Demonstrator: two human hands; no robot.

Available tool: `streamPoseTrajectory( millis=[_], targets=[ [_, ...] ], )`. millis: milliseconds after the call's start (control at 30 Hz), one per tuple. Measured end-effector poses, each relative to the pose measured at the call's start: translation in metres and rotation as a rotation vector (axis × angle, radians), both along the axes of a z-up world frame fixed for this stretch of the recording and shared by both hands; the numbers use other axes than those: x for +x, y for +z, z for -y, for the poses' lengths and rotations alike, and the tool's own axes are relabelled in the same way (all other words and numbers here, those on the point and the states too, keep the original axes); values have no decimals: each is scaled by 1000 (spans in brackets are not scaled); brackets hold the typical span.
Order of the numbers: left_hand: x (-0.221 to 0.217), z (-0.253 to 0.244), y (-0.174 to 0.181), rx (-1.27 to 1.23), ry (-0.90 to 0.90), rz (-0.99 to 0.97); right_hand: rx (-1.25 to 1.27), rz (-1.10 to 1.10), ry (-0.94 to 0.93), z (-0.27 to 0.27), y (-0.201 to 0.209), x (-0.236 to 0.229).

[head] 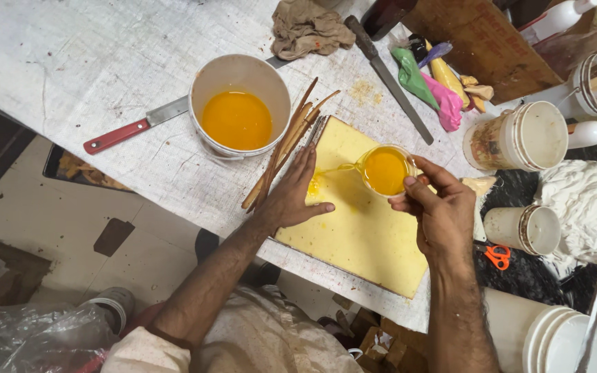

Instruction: The person cuts a yellow rectangular sheet with a long knife, then pours a yellow liquid from a bucket into a small cup and spreads it evenly over the sheet's surface using their hand. The person repeats the pouring and spreading process multiple times to fully coat the sheet.

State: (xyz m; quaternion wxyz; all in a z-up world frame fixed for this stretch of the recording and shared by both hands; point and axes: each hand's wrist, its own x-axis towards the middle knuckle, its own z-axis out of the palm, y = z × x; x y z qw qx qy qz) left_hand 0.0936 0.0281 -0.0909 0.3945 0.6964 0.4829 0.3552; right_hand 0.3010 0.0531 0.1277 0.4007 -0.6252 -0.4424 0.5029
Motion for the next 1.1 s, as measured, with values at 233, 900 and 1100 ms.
streamPoseTrajectory(
  millis=[233,900,1100],
  targets=[
    [4,-35,5,-112,-36,-150,54,-3,-20,-30,-1,0],
    [56,-45,35,112,229,-626,151,-42,-79,-80,-14,31],
    [109,-15,59,136,107,-741,154,13,-195,-65,-22,84]
  ],
)
